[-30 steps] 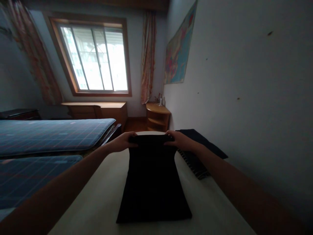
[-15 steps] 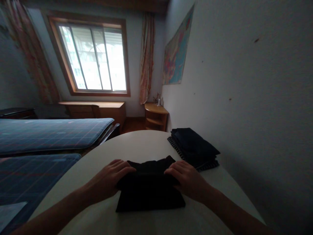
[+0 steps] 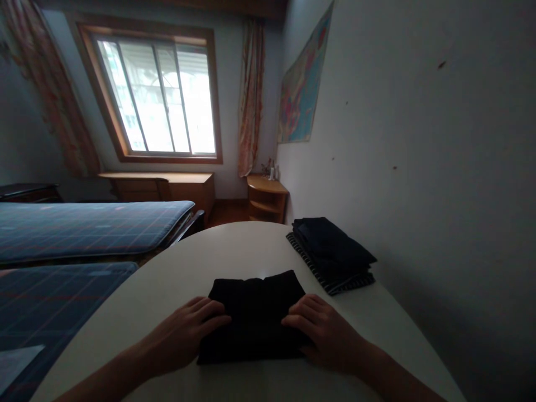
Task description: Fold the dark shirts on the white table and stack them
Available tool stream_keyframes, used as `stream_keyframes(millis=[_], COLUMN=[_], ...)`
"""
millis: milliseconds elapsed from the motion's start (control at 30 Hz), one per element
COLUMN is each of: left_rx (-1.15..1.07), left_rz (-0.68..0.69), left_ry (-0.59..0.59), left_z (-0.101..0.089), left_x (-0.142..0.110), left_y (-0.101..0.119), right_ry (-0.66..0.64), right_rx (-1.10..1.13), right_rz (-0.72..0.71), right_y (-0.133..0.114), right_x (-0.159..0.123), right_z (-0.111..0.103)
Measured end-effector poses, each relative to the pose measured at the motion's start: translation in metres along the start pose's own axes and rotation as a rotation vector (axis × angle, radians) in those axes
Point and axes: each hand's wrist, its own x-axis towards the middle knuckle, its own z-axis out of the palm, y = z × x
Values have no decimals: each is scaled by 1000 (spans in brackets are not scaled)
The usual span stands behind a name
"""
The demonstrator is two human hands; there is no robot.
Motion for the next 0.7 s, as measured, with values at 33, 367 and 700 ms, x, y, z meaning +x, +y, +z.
stream_keyframes(millis=[33, 367, 700], left_rx=[-31, -309, -650], left_rz=[-7, -333, -500], left_ry=[-4, 103, -73], left_z=[-2, -2, 20], left_x=[0, -3, 19], left_y=[0, -52, -89], right_ry=[-8, 242, 16], right_rx=[33, 304, 1054], right_rz=[-1, 456, 625], right_y=[0, 52, 88], right_x=[1, 0, 17], right_z=[-5, -8, 24])
